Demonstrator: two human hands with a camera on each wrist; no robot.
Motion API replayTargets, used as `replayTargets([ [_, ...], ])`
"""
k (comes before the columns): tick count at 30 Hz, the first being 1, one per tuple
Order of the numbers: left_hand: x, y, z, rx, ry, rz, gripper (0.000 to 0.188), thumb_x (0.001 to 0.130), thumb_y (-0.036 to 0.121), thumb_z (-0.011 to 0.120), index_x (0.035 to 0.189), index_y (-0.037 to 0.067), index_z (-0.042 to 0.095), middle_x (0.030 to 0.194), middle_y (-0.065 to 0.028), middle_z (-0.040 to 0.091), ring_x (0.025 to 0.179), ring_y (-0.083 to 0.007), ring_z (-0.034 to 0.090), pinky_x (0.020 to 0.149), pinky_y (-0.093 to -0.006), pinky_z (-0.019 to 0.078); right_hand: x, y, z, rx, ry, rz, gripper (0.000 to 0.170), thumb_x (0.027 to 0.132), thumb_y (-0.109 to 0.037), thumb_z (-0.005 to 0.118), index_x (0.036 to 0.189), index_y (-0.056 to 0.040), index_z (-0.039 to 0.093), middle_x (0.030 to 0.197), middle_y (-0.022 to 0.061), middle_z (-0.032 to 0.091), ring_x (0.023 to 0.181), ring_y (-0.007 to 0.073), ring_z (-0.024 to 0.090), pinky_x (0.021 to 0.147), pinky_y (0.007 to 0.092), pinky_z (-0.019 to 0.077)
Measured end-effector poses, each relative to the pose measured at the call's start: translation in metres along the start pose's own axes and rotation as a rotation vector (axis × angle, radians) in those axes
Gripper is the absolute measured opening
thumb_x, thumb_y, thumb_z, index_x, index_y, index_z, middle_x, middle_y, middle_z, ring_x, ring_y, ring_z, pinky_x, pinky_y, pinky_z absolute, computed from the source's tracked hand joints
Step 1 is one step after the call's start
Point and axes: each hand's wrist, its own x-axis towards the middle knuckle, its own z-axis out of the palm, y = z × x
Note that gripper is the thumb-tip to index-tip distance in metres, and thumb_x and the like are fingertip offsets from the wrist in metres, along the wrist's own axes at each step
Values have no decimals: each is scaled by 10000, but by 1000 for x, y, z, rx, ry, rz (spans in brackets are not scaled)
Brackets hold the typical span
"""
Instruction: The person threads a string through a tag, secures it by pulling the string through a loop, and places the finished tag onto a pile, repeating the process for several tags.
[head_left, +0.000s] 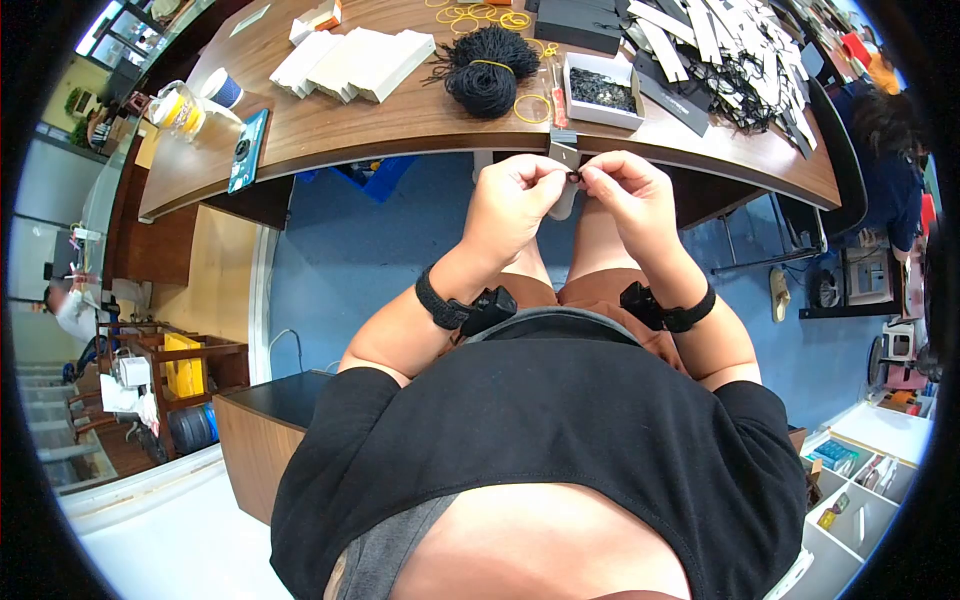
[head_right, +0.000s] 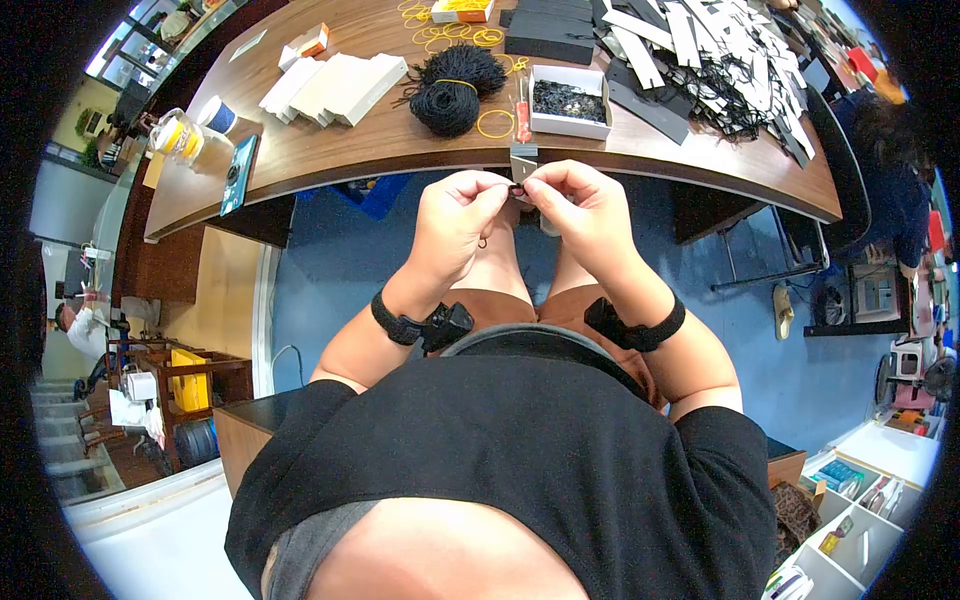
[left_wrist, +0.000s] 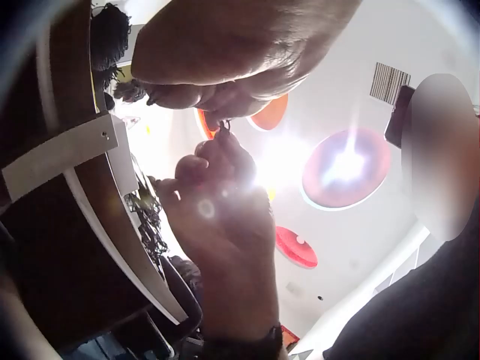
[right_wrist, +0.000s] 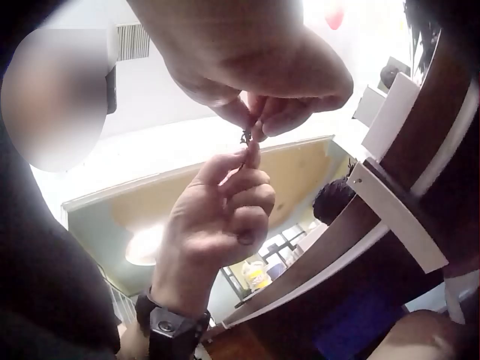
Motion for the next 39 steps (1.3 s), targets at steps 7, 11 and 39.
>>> replayTargets([
  [7, 2, -14, 1, 255, -9, 83, 150, 843, 105, 645, 937, -10, 667, 726, 22, 614, 628, -22, 495, 556, -179, 393, -3, -4, -10, -268, 30, -171, 90, 849, -84, 640, 896, -7, 636, 783, 12, 623, 722, 56, 547, 654, 202, 442],
  [11, -4, -2, 4, 283, 8, 72, 132, 840, 58, 640, 944, -16, 672, 780, 12, 624, 665, -26, 496, 596, -172, 397, -2, 1, -22, 51, -34, 62, 127, 873, -115, 611, 921, -1, 637, 789, 23, 626, 714, 65, 545, 682, 210, 437],
  [39, 19, -18, -45, 275, -92, -112, 111, 837, 130, 660, 849, 20, 649, 689, 32, 563, 577, -11, 440, 488, -164, 338, 1, 22, -58, -693, -222, 123, 227, 765, -67, 660, 971, 14, 614, 784, 67, 651, 702, 152, 604, 669, 263, 489],
])
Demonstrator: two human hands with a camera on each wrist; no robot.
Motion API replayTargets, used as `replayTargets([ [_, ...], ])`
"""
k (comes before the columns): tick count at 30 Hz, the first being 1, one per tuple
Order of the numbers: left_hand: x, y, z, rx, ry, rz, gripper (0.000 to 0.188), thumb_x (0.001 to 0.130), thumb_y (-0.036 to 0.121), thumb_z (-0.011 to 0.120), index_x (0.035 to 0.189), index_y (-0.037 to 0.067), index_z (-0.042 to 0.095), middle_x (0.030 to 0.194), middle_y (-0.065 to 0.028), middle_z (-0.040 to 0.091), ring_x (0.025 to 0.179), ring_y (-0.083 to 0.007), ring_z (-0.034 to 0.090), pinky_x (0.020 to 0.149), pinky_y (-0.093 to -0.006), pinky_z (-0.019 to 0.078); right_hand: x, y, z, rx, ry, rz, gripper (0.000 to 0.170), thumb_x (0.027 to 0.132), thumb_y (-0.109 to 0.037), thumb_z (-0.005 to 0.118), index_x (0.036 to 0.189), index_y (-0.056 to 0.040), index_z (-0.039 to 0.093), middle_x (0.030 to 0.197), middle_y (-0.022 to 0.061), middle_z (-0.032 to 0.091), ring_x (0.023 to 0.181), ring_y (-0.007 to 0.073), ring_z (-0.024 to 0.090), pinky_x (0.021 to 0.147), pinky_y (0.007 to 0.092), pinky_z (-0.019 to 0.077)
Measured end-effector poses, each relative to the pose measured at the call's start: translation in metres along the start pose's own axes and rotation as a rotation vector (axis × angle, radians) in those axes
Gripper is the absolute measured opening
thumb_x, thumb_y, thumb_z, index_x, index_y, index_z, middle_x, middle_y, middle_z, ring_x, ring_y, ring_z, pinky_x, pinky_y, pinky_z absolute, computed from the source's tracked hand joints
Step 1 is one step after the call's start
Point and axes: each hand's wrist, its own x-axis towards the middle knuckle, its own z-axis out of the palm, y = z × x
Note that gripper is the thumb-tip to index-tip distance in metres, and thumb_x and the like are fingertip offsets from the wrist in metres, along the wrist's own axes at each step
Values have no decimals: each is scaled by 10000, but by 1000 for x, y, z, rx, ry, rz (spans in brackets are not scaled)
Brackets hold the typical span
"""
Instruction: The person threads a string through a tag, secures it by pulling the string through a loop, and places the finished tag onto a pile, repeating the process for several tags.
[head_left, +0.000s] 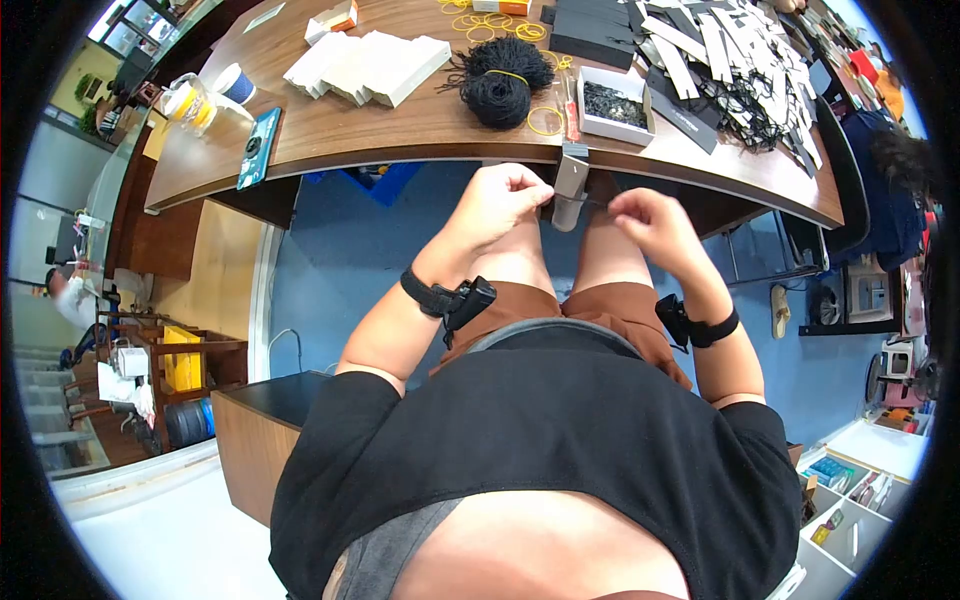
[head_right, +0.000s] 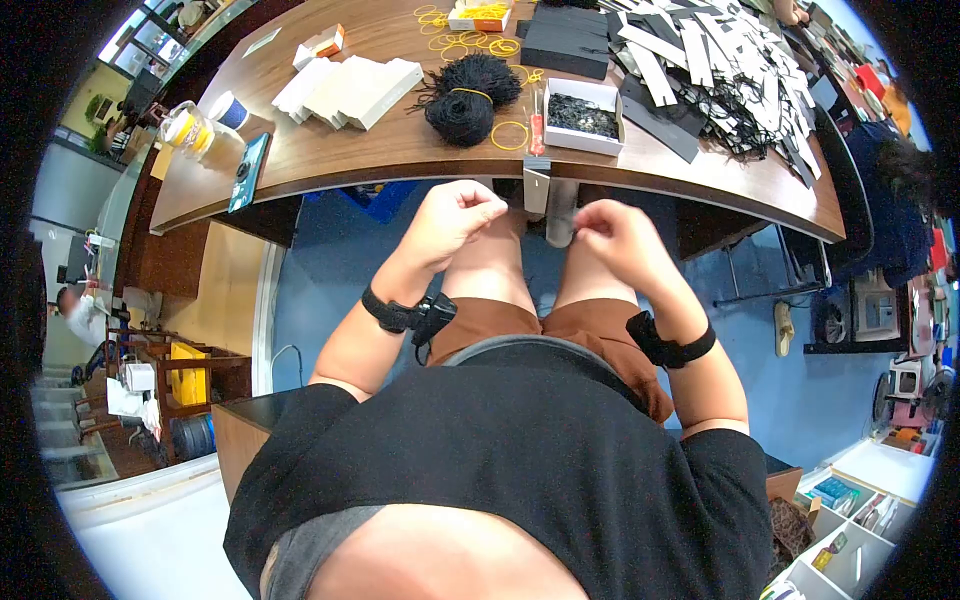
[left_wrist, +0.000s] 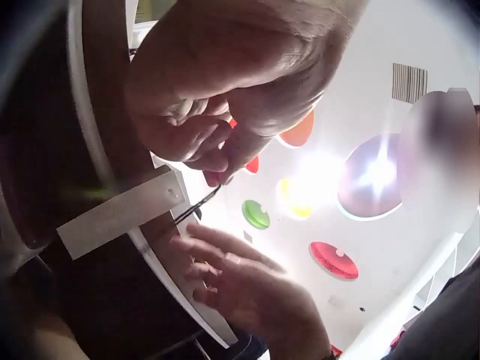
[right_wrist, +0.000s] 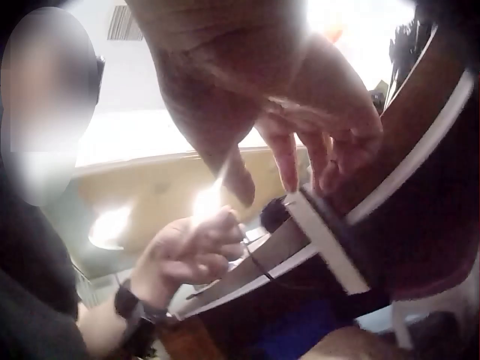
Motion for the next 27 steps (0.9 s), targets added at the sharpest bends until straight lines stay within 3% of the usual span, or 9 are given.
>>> replayTargets([
  [2, 2, -3, 5, 44, -40, 48, 103, 835, 123, 659, 838, 21, 649, 700, 26, 573, 578, -8, 439, 483, -166, 337, 1, -31, 12, -128, 173, -271, 286, 741, -94, 686, 1003, 0, 621, 800, 74, 653, 739, 174, 617, 707, 279, 496],
  [6, 3, 7, 11, -128, -146, -69, 118, 843, 134, 656, 837, 17, 645, 686, 21, 564, 537, -14, 432, 459, -165, 337, 19, -41, 37, 220, 70, -189, 233, 773, -99, 689, 984, -7, 650, 769, 97, 655, 669, 160, 606, 654, 270, 489],
  [8, 7, 5, 4, -321, -137, -174, 134, 846, 148, 658, 842, 15, 643, 670, 23, 553, 518, -19, 432, 452, -159, 339, 22, -48, 36, 137, 101, -141, 169, 789, -98, 684, 925, -4, 656, 752, 90, 661, 640, 134, 602, 616, 248, 481],
  [12, 5, -3, 4, -303, -56, -175, 167, 842, 170, 669, 846, 6, 640, 654, 14, 547, 499, -28, 433, 447, -152, 348, 23, -49, 39, 144, 110, -39, 121, 789, -111, 683, 830, -2, 652, 726, 59, 655, 637, 92, 586, 596, 240, 472],
  [14, 5, -3, 4, -203, -68, -135, 150, 838, 156, 669, 824, 8, 643, 657, 7, 561, 506, -32, 451, 449, -163, 356, 25, -41, 40, 285, 73, 67, 102, 794, -108, 672, 820, -12, 654, 703, 36, 641, 627, 74, 567, 582, 232, 462],
  [18, 10, -4, 9, 196, -96, 52, 148, 817, 139, 677, 773, 1, 649, 659, 0, 582, 546, -51, 498, 469, -216, 394, 29, -9, 49, 404, 106, 15, 75, 806, -94, 637, 796, -20, 640, 670, -7, 598, 603, 47, 535, 562, 209, 448],
  [22, 19, -4, 12, 708, -52, 261, 160, 775, 159, 646, 785, 0, 654, 675, -116, 606, 603, -220, 585, 561, -337, 452, 29, -9, 50, 502, 221, -3, 80, 833, -93, 613, 825, -13, 620, 657, -13, 580, 562, 36, 512, 518, 191, 423],
  [25, 27, -4, 12, 838, 160, 354, 160, 779, 175, 610, 782, 24, 662, 722, -160, 598, 664, -301, 588, 596, -367, 456, 35, -9, 46, 558, 276, 86, 91, 851, -101, 606, 853, -10, 613, 651, -8, 582, 540, 32, 503, 495, 182, 407],
  [27, 32, -8, 12, 864, 171, 321, 165, 784, 182, 603, 774, 30, 666, 733, -157, 597, 692, -315, 583, 610, -374, 455, 40, -2, 50, 458, 350, 151, 101, 858, -113, 612, 864, -12, 620, 644, 0, 595, 523, 37, 501, 482, 184, 402],
])
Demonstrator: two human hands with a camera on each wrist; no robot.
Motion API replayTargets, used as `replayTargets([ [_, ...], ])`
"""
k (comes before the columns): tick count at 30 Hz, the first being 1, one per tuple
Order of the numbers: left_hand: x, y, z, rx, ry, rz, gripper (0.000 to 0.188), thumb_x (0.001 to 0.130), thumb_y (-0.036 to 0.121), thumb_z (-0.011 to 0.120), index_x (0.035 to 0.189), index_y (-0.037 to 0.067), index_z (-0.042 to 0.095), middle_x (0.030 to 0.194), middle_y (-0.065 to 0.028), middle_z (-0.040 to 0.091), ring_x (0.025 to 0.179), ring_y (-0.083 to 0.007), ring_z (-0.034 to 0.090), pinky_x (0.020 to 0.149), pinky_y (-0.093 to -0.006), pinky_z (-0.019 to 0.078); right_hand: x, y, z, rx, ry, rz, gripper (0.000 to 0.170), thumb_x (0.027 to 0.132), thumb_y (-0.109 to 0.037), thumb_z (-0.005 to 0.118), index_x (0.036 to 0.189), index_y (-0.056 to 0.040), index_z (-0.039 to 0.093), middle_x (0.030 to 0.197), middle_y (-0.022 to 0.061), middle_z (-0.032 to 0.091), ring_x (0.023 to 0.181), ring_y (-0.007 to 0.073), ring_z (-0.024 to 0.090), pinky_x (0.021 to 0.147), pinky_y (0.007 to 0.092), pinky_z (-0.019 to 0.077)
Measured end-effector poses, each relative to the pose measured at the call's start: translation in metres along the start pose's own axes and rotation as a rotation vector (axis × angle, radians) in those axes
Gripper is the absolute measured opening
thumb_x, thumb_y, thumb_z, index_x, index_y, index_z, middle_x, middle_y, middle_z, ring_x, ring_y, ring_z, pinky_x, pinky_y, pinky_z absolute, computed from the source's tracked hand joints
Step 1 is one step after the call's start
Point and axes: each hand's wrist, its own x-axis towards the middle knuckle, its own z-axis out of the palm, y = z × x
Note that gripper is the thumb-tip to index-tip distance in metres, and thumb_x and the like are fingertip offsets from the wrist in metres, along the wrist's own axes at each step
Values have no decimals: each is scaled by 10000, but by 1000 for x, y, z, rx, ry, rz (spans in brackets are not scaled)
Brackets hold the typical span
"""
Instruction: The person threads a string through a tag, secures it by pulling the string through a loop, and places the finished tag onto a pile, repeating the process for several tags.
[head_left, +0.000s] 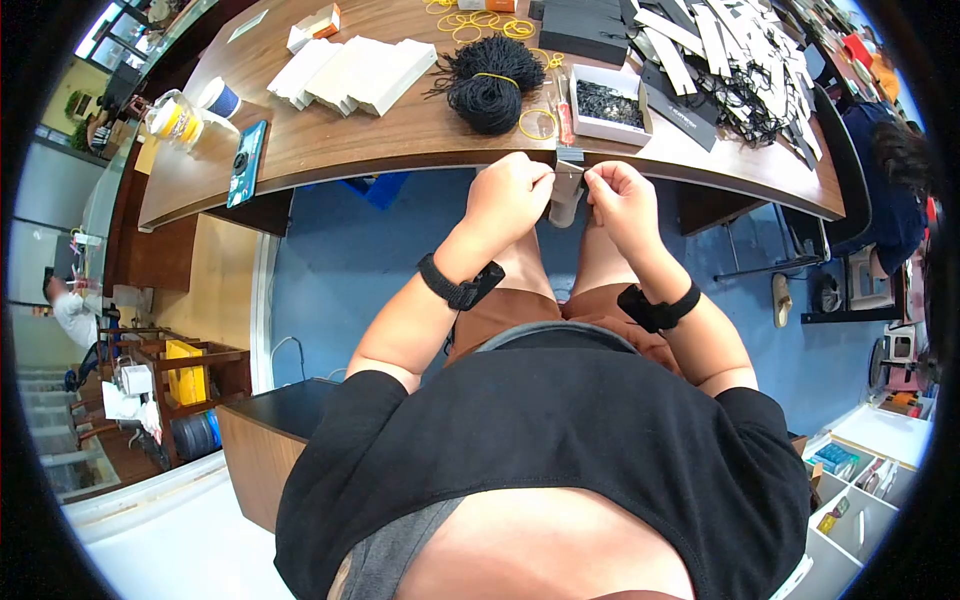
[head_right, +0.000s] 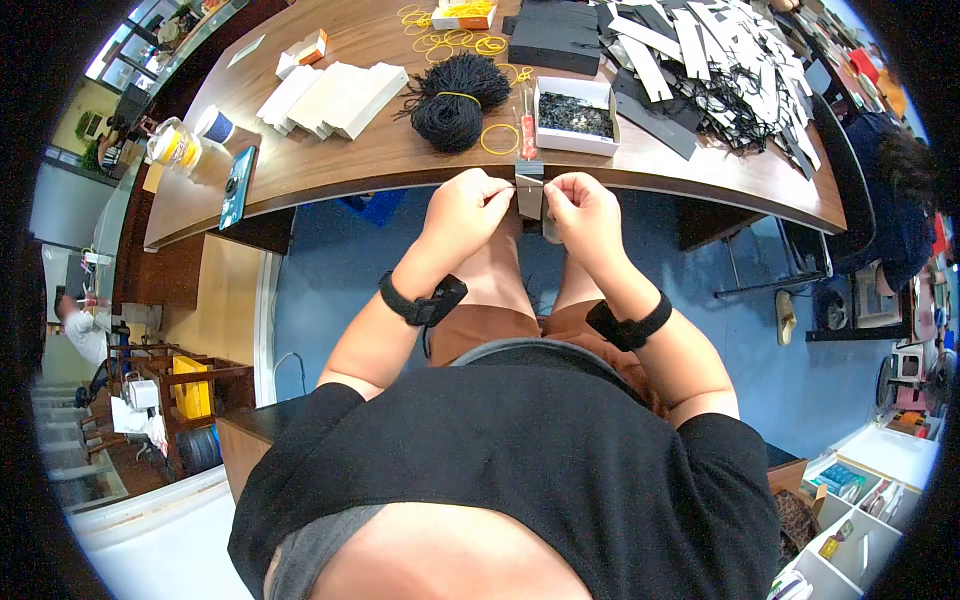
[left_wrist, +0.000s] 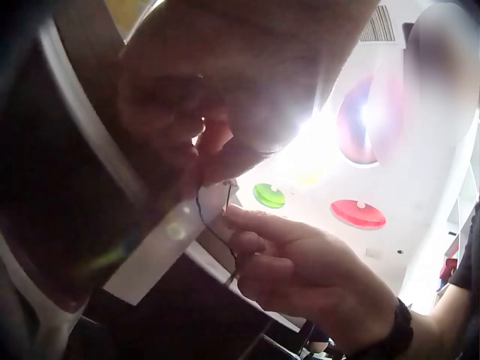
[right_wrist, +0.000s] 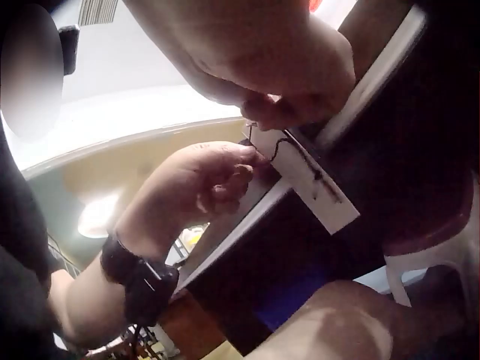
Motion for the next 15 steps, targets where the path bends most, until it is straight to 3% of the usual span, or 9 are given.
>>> replayTargets([
  [2, 1, -3, 6, 81, -57, -31, 178, 793, 197, 609, 795, 34, 681, 731, -150, 597, 695, -298, 583, 615, -357, 452, 3, 19, 4, -137, 17, -73, 115, 860, -127, 614, 874, -13, 624, 645, 3, 604, 519, 39, 505, 474, 185, 400],
  [3, 0, -8, 13, -20, -53, -48, 177, 797, 198, 613, 809, 37, 686, 724, -142, 596, 690, -283, 583, 615, -350, 451, 4, 23, 4, -205, 25, -111, 122, 861, -134, 615, 879, -14, 625, 646, 5, 608, 518, 40, 507, 470, 186, 398],
  [4, -1, -15, 22, -119, -49, -63, 177, 802, 200, 617, 824, 40, 691, 717, -135, 596, 684, -268, 583, 614, -343, 449, 3, 21, 6, -169, -24, 19, 138, 866, -154, 617, 857, -17, 630, 651, 13, 614, 507, 46, 499, 455, 195, 389],
  [5, -3, -20, 30, -218, -48, -78, 178, 806, 202, 621, 839, 44, 696, 710, -128, 595, 679, -253, 583, 614, -336, 448, 2, 20, 8, 38, -102, 236, 148, 866, -166, 619, 839, -21, 630, 646, 15, 610, 493, 53, 484, 450, 204, 381],
  [7, -7, -21, 40, -420, -22, -80, 164, 809, 163, 640, 870, 23, 698, 734, -109, 603, 676, -213, 576, 628, -318, 447, 3, 32, 8, 201, -193, 370, 144, 868, -162, 617, 831, -23, 625, 632, 16, 598, 474, 56, 453, 442, 209, 370],
  [10, -11, -12, 41, -489, 10, -141, 144, 806, 115, 643, 862, -10, 689, 784, -110, 615, 716, -193, 581, 664, -302, 452, 1, 35, 7, 132, -243, 306, 103, 846, -128, 630, 846, -25, 618, 717, 30, 606, 494, 61, 454, 453, 216, 387],
  [13, -12, -18, 47, -370, 159, -3, 163, 822, 138, 633, 864, -11, 682, 787, -100, 617, 738, -171, 583, 660, -290, 450, -6, 5, 7, -359, 249, -445, 64, 810, -81, 642, 856, -40, 630, 818, 47, 592, 546, 82, 479, 499, 228, 415],
  [14, -13, -19, 49, -366, 137, -4, 171, 828, 145, 628, 867, -14, 680, 784, -100, 621, 731, -161, 583, 654, -288, 450, -10, -12, 5, -422, 245, -459, 144, 747, -62, 671, 889, -60, 646, 887, 66, 575, 629, 141, 542, 555, 267, 451],
  [15, -14, -19, 49, -361, 112, -6, 181, 833, 153, 624, 870, -16, 677, 781, -99, 625, 724, -152, 583, 648, -285, 450, -8, -15, 3, -524, 211, -629, 165, 741, -58, 675, 905, -55, 649, 887, 71, 579, 644, 159, 556, 569, 277, 459],
])
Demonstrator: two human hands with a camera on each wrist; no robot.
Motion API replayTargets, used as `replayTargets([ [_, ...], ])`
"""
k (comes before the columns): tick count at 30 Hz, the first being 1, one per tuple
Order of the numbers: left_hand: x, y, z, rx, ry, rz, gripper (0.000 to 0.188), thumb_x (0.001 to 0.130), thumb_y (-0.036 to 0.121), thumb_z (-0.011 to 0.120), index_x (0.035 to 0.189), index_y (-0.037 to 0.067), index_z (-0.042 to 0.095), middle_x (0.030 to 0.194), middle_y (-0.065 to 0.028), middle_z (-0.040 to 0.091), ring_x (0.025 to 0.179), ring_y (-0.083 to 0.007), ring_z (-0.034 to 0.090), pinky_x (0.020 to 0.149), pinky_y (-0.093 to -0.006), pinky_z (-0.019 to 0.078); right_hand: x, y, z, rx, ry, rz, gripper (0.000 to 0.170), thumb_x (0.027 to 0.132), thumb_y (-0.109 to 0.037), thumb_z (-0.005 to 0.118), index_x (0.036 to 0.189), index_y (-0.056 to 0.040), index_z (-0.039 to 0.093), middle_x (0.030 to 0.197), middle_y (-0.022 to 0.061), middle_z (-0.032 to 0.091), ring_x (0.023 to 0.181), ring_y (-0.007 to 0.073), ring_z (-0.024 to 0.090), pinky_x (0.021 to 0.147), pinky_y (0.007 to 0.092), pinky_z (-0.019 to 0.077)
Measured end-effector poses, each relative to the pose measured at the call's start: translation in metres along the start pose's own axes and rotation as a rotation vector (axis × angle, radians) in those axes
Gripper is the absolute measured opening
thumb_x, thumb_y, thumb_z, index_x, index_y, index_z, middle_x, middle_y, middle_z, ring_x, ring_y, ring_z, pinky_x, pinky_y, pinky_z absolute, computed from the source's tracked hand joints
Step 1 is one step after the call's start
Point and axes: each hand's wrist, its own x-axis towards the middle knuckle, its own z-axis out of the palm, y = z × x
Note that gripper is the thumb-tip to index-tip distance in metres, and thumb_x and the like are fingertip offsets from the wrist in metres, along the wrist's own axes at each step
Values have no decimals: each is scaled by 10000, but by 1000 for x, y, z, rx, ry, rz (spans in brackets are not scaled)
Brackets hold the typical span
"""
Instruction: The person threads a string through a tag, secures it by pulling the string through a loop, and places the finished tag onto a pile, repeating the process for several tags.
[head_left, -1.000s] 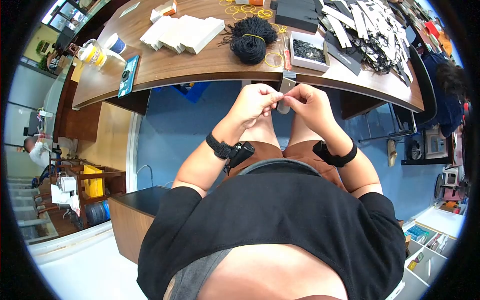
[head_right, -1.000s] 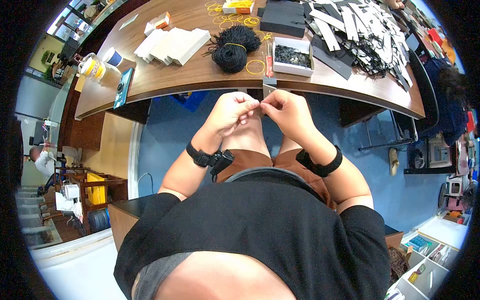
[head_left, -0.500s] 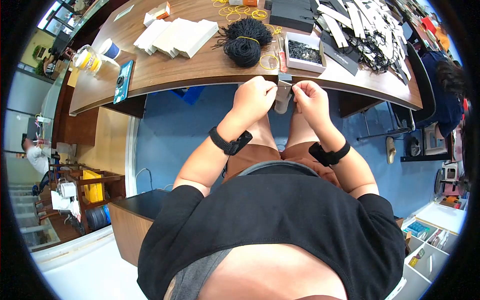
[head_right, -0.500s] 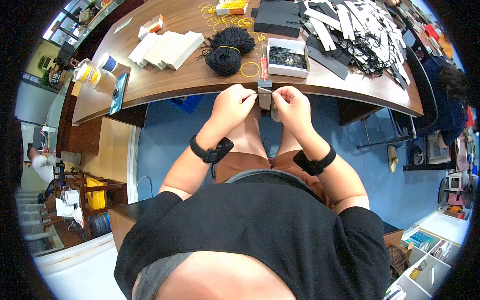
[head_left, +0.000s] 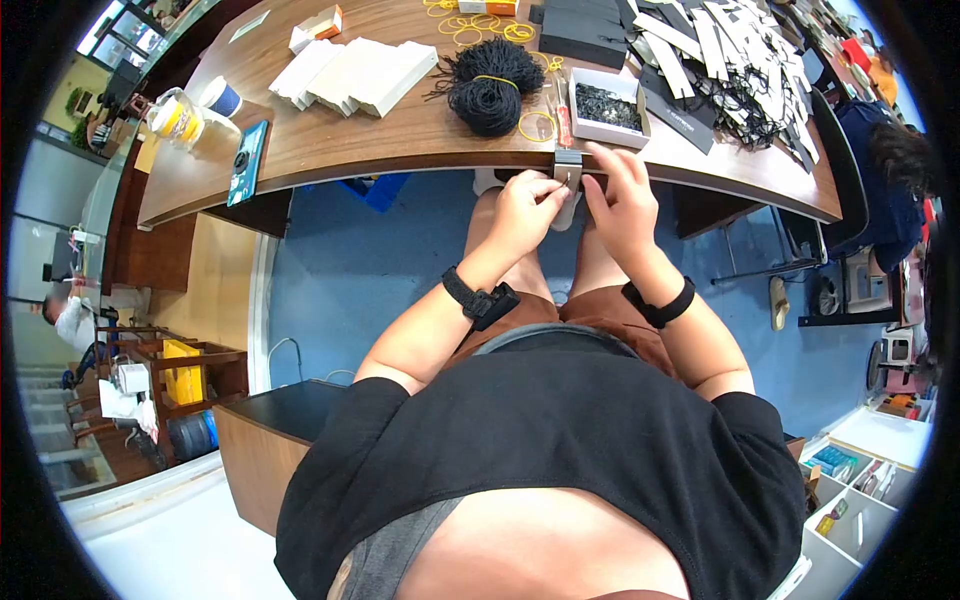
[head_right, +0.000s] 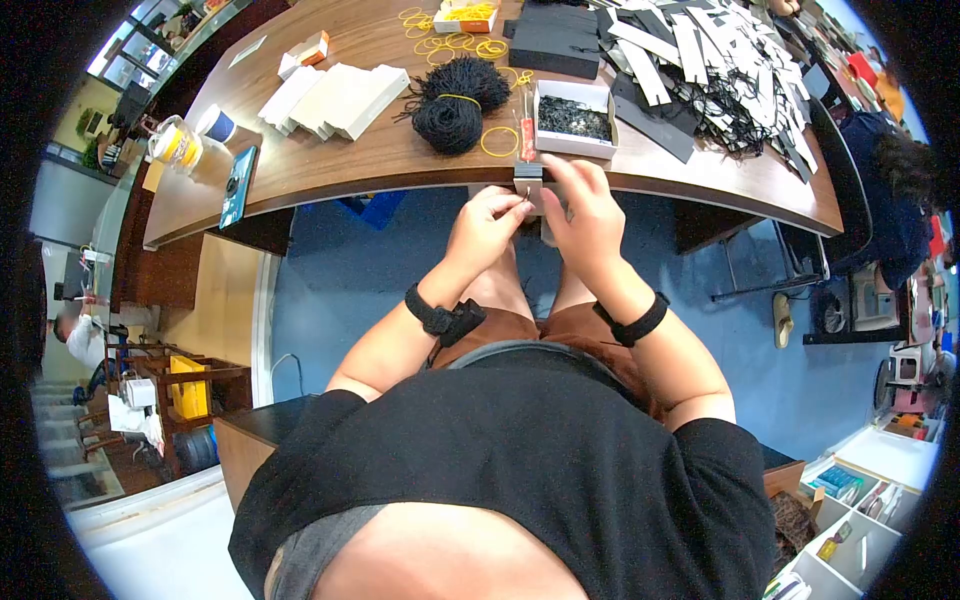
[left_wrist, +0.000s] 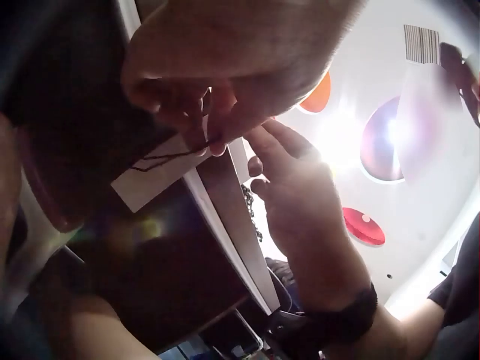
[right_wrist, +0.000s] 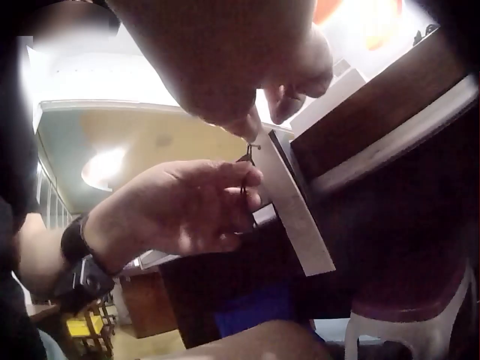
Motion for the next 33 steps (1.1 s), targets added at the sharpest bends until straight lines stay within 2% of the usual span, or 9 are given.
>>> replayTargets([
  [2, -4, 3, -1, -28, -51, -88, 191, 841, 163, 615, 877, -15, 673, 768, -97, 632, 700, -137, 580, 634, -282, 450, 9, 5, -1, -149, -27, -367, 208, 730, -51, 683, 936, -46, 657, 889, 80, 586, 674, 194, 583, 595, 296, 476],
  [3, -4, 12, -4, -61, -78, -169, 193, 843, 166, 611, 881, -13, 672, 758, -95, 635, 683, -131, 578, 625, -281, 449, 10, 7, 2, -183, -22, -415, 243, 676, -83, 689, 916, -87, 655, 855, 58, 595, 722, 227, 590, 606, 333, 474],
  [16, -3, 19, -6, -80, -95, -212, 207, 852, 197, 581, 900, 19, 674, 714, -71, 646, 645, -91, 575, 593, -269, 446, 7, 3, 1, -200, -64, -416, 201, 693, -73, 679, 887, -59, 628, 833, 62, 585, 767, 243, 572, 666, 356, 451],
  [19, -2, 29, -10, -109, -132, -322, 205, 854, 202, 581, 898, 26, 676, 731, -73, 654, 659, -90, 583, 607, -264, 451, 8, 1, 1, -142, -74, -385, 175, 701, -60, 678, 866, -44, 623, 819, 72, 583, 759, 255, 581, 664, 356, 465],
  [22, -4, 23, -10, -130, -163, -339, 199, 855, 191, 589, 895, 18, 678, 752, -59, 666, 689, -91, 589, 637, -253, 455, 3, 8, 6, 25, -179, -95, 176, 742, -22, 666, 910, -38, 619, 825, 82, 583, 649, 178, 566, 591, 258, 460],
  [25, -11, 7, -8, -264, -187, -337, 186, 856, 162, 590, 869, 0, 679, 780, -45, 675, 717, -91, 589, 664, -250, 457, 4, 12, 10, 320, -277, 359, 129, 751, -29, 669, 867, -31, 612, 775, 64, 565, 584, 136, 533, 536, 214, 433],
  [28, -18, -4, -9, -306, -218, -357, 170, 860, 123, 578, 852, -17, 673, 786, -45, 669, 726, -92, 580, 672, -248, 455, 7, 5, 4, 255, -325, 429, 104, 724, -50, 659, 807, -31, 599, 752, 94, 566, 684, 246, 588, 610, 302, 477],
  [31, -21, -9, -7, -544, -205, -428, 162, 867, 107, 571, 853, -22, 668, 766, -53, 657, 713, -96, 572, 661, -248, 455, -6, 2, 3, 16, -258, -107, 95, 718, -74, 671, 751, -37, 590, 741, 97, 566, 698, 281, 591, 614, 334, 481],
  [33, -21, -4, -11, -517, -240, -416, 154, 869, 102, 572, 865, -22, 665, 762, -51, 650, 704, -102, 570, 657, -247, 454, -11, 0, 0, -7, -364, -108, 110, 730, -110, 685, 797, -47, 626, 770, 100, 595, 714, 281, 603, 621, 336, 487],
])
